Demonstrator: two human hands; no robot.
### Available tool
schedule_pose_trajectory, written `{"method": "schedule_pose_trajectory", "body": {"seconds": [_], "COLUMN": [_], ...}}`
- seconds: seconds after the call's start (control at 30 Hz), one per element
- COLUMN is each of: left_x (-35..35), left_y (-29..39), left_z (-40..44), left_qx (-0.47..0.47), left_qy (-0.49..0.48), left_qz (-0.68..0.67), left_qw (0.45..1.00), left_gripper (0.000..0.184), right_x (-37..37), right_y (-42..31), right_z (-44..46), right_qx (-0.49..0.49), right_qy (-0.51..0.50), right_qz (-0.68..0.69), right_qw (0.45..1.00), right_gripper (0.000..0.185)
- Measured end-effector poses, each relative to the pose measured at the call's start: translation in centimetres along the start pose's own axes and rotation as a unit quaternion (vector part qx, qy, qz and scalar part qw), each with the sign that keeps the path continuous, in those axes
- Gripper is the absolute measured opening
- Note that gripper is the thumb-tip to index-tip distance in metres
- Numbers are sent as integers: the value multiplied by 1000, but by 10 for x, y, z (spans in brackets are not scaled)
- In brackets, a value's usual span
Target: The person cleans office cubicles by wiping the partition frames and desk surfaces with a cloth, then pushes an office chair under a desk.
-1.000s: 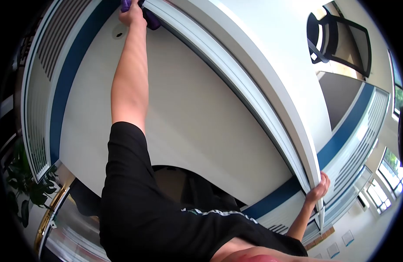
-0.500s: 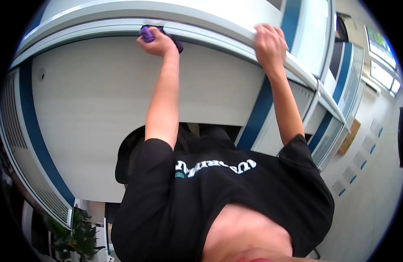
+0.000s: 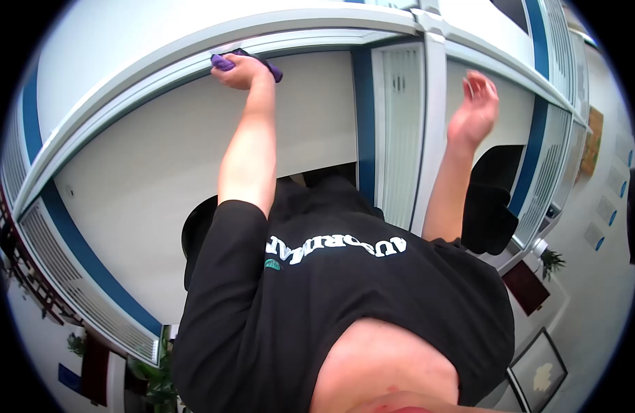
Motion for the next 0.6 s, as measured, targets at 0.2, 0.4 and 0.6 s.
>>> {"method": "schedule_pose_trajectory", "body": {"seconds": [0.2, 0.4, 0.6], "left_x": [-66, -108, -103], "left_y": [-23, -44, -54], "left_z": [-161, -251, -219], "left_qx": [26, 65, 146], "left_qy": [-117, -182, -313], "left_qz": [48, -28, -111], "left_qw": [992, 981, 932], "left_gripper": [45, 43, 31], "right_x": [118, 137, 165], "right_y": [5, 23, 32], "right_z": [-46, -97, -118], "right_qx": [-45, -48, -117], "right_qy": [56, -45, -22], "right_qz": [-117, -206, -148], "right_qw": [991, 976, 982], "right_gripper": [21, 11, 12]}}
Point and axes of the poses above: each hand's wrist, its own z-axis towards the middle knuckle, its own x-axis out of the back of the hand, y = z × x, the point moved 2 cm from there along z, towards the middle knuckle, and after that the axes turned 5 degrees about -y, right-handed, at the moved point
